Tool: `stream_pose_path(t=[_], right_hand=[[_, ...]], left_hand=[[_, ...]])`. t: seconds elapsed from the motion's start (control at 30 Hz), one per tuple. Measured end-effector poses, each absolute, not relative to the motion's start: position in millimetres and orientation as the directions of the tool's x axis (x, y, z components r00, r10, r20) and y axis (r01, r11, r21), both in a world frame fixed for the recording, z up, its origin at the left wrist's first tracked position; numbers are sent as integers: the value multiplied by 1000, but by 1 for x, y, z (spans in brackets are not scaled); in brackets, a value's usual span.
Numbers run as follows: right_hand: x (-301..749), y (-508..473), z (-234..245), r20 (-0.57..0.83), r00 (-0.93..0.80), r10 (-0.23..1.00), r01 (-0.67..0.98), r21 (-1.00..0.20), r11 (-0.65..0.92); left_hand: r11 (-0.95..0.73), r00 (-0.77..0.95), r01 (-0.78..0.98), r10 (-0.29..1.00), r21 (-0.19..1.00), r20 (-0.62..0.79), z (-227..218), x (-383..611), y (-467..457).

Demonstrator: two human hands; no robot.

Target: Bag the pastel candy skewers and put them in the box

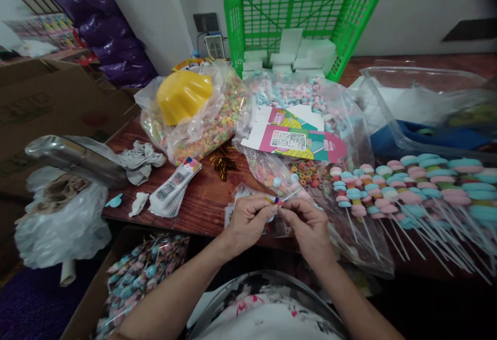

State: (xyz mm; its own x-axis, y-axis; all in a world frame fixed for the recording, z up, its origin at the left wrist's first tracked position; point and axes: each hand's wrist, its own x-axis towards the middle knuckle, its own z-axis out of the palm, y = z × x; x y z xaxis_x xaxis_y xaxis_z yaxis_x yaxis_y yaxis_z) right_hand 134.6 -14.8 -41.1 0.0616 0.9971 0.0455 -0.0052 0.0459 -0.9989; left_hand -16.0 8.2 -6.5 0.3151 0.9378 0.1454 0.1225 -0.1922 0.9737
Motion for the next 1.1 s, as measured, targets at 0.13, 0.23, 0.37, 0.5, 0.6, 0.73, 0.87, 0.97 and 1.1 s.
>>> stream_pose_path(t=[0.13, 0.23, 0.37, 0.5, 0.6, 0.73, 0.87, 0.97, 1.1], right_hand=[[152, -8, -37, -40, -218, 975, -52, -997, -52], [168, -7, -22, -63, -411, 909, -4, -997, -71], [179, -21, 8, 235, -653, 720, 283, -806, 520], [179, -41, 25, 448, -806, 387, 252, -334, 909], [180, -46, 27, 504, -824, 258, 160, -229, 960], [179, -44, 28, 499, -848, 180, 88, -202, 975], [175, -46, 28, 462, -876, 140, 111, -89, 990], [173, -42, 28, 440, -874, 207, 237, 13, 971], [178, -9, 27, 454, -771, 448, 555, 132, 822]], left_hand=[[-129, 407, 76, 909, 989, 87, 1, -14, 9], [150, 526, -3, 841, 989, -126, 5, -15, 8], [541, 732, 54, 550, 839, -402, 6, -18, 5], [661, 851, 218, 232, 718, -472, 12, -21, 3], [615, 875, 308, 116, 726, -469, 19, -19, 2], [511, 883, 414, -25, 753, -469, 20, -11, 3], [342, 898, 424, -34, 839, -440, 27, -8, 16], [-121, 916, 388, 164, 914, -367, 53, -10, 32], [-759, 809, 535, 587, 372, 34, 91, -4, 33]])
